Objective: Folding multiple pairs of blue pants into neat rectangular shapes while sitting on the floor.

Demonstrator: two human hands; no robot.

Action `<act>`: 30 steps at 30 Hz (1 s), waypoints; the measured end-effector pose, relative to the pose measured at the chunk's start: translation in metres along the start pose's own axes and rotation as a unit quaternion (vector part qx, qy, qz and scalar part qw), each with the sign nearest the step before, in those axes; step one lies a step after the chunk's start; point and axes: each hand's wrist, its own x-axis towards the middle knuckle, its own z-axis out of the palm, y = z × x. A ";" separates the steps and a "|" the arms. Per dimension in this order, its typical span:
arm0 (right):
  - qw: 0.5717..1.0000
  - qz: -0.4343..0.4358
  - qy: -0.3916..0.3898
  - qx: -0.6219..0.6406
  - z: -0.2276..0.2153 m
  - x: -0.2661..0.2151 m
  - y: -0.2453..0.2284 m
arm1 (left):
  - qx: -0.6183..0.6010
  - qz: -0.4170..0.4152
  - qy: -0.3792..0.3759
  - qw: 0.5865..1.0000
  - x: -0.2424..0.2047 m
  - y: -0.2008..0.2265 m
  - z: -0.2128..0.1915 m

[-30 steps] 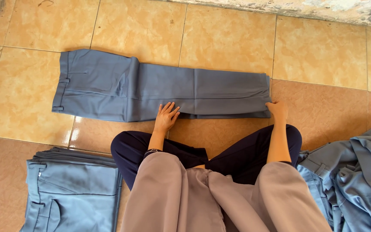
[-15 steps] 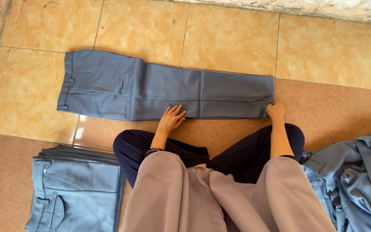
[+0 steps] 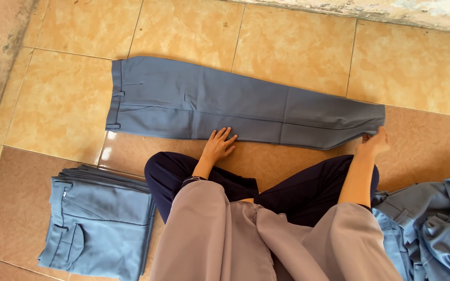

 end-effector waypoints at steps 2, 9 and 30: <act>0.988 -0.090 -0.046 -0.118 0.001 0.033 0.033 | -0.010 -0.025 -0.015 1.000 0.004 0.005 0.001; 0.623 -0.547 -0.235 -0.507 0.020 -0.074 0.077 | -0.171 -0.316 -0.015 0.933 0.061 0.056 -0.009; 0.685 -0.272 -0.319 -0.597 0.016 -0.079 0.114 | -0.394 -0.416 0.140 0.808 0.130 0.089 0.014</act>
